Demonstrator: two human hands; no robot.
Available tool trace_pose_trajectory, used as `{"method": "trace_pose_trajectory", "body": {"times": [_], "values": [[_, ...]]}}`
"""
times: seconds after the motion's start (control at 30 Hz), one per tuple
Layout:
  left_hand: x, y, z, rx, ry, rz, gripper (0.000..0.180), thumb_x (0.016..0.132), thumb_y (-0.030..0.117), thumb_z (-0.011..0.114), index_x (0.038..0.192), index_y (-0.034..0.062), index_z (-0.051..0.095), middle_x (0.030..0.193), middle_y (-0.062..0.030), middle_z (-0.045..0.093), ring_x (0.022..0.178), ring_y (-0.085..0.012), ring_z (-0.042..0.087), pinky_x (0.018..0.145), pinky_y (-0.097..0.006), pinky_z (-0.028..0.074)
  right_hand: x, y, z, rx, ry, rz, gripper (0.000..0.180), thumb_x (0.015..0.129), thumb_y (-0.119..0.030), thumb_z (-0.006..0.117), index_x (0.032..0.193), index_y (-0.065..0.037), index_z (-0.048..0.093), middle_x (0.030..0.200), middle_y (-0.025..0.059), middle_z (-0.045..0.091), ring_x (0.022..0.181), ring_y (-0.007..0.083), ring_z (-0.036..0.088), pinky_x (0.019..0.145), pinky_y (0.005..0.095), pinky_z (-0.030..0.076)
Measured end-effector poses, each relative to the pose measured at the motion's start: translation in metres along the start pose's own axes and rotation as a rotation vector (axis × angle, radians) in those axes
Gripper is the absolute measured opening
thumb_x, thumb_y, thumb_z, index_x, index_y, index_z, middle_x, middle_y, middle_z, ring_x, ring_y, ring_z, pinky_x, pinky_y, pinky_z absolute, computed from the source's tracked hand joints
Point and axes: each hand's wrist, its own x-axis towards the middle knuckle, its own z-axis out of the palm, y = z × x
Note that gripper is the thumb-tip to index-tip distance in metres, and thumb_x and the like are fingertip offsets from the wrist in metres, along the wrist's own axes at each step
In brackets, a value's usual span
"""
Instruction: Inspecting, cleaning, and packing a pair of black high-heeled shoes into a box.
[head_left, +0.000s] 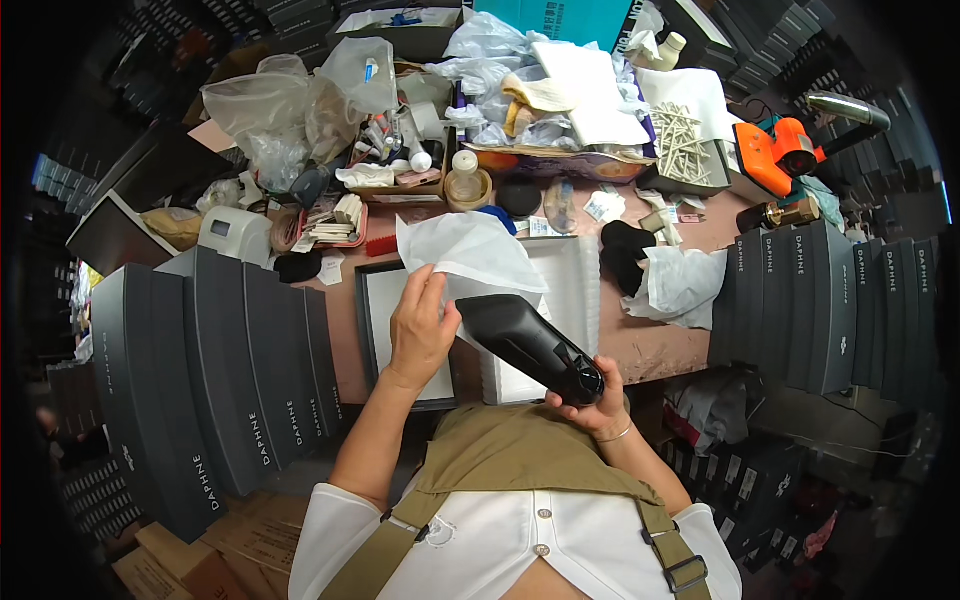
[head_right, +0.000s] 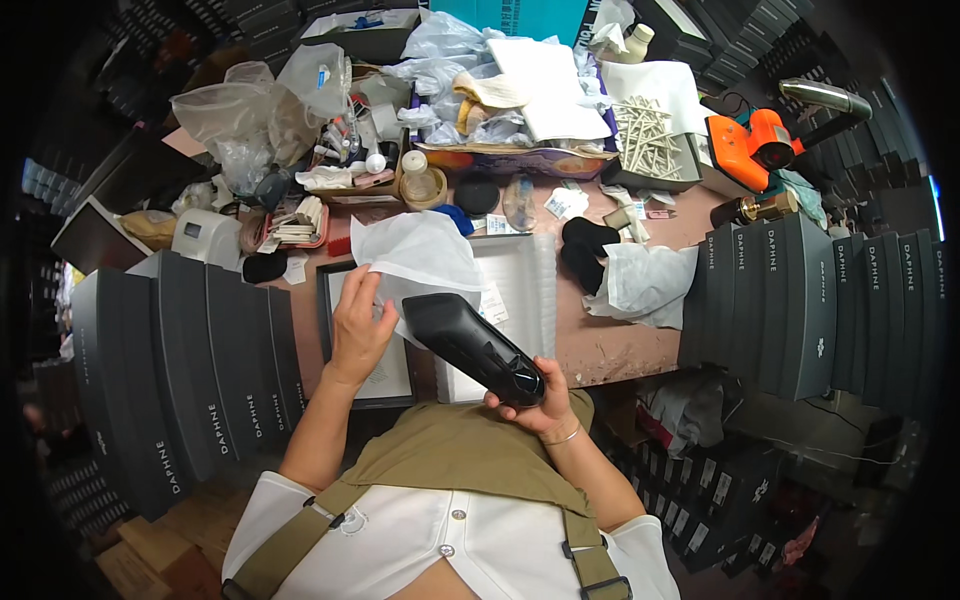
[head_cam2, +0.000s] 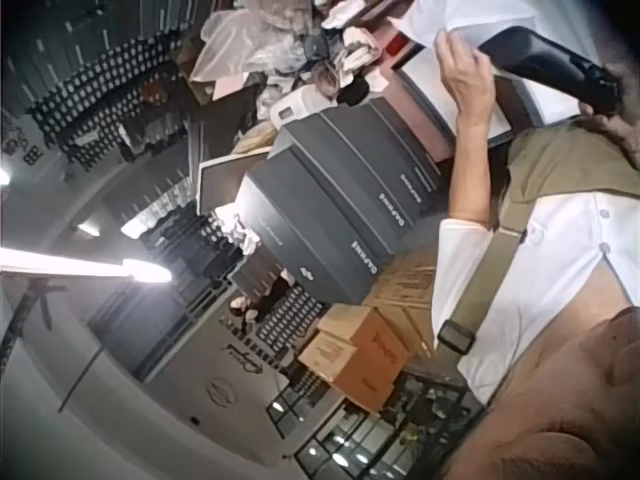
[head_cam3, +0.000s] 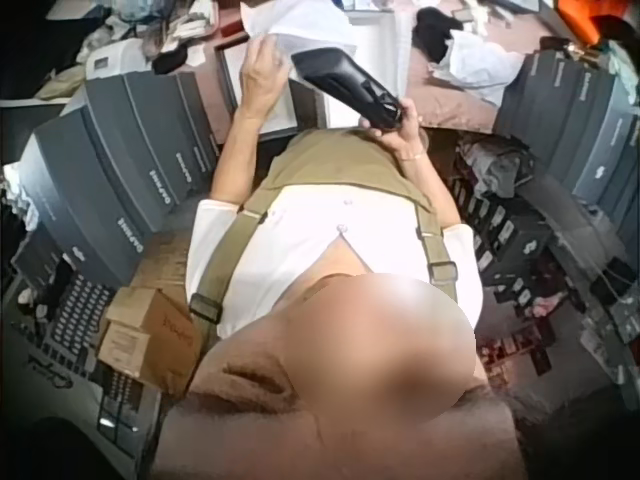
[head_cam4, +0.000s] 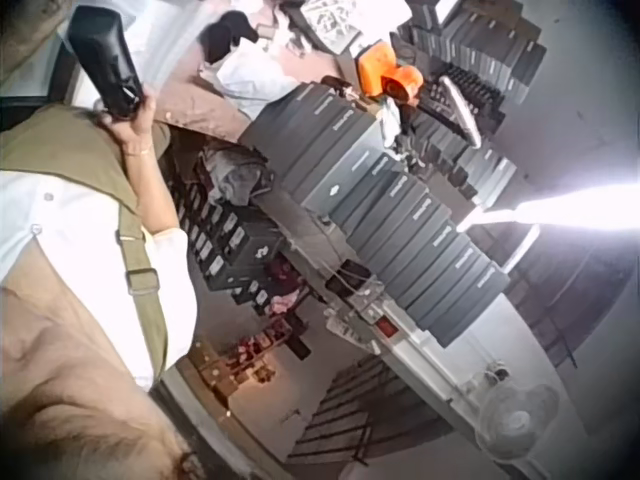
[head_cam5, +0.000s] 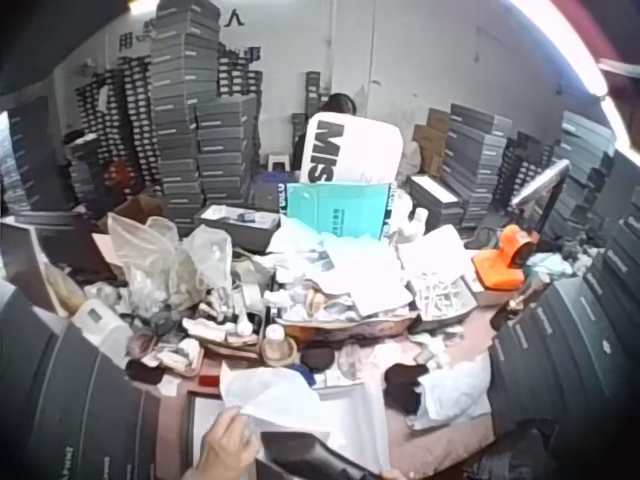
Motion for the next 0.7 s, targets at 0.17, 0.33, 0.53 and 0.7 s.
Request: {"method": "trace_pose_trajectory", "body": {"times": [0.17, 0.33, 0.53, 0.7], "values": [[0.006, 0.023, -0.011, -0.064, -0.284, 0.133, 0.044, 0.072, -0.003, 0.060, 0.115, -0.0038, 0.053, 0.123, -0.0194, 0.051, 0.092, -0.0364, 0.061, 0.077, -0.040, 0.051, 0.002, -0.009, 0.001, 0.002, -0.107, 0.018, 0.062, 0.086, -0.048, 0.050, 0.129, -0.003, 0.049, 0.116, 0.0176, 0.058, 0.085, 0.0332, 0.056, 0.058, 0.0330, 0.050], [0.006, 0.055, -0.030, -0.195, -0.437, 0.331, 0.045, 0.070, -0.003, 0.059, 0.115, -0.0012, 0.055, 0.129, -0.0162, 0.051, 0.087, -0.0314, 0.064, 0.072, -0.037, 0.054, 0.001, -0.016, 0.044, -0.277, 0.025, -0.069, 0.057, 0.083, -0.030, 0.061, 0.131, -0.003, 0.045, 0.120, 0.0152, 0.057, 0.101, 0.0311, 0.058, 0.080, 0.0415, 0.050], [0.008, 0.106, -0.011, -0.312, -0.507, 0.603, 0.038, 0.070, -0.002, 0.059, 0.108, -0.0008, 0.059, 0.131, -0.0140, 0.053, 0.089, -0.0237, 0.066, 0.068, -0.031, 0.055, 0.018, 0.018, 0.046, -0.405, 0.265, -0.404, 0.043, 0.090, -0.034, 0.060, 0.125, -0.010, 0.051, 0.125, 0.0084, 0.054, 0.115, 0.0195, 0.051, 0.101, 0.0346, 0.041], [-0.033, 0.109, 0.027, -0.496, -0.611, 0.646, 0.047, 0.072, 0.000, 0.059, 0.118, 0.0034, 0.057, 0.134, -0.0130, 0.050, 0.093, -0.0247, 0.065, 0.072, -0.032, 0.056, 0.037, 0.003, 0.043, -0.712, 0.253, -0.541, 0.046, 0.090, -0.034, 0.059, 0.127, -0.008, 0.048, 0.126, 0.0091, 0.052, 0.117, 0.0201, 0.050, 0.102, 0.0348, 0.040]]}}
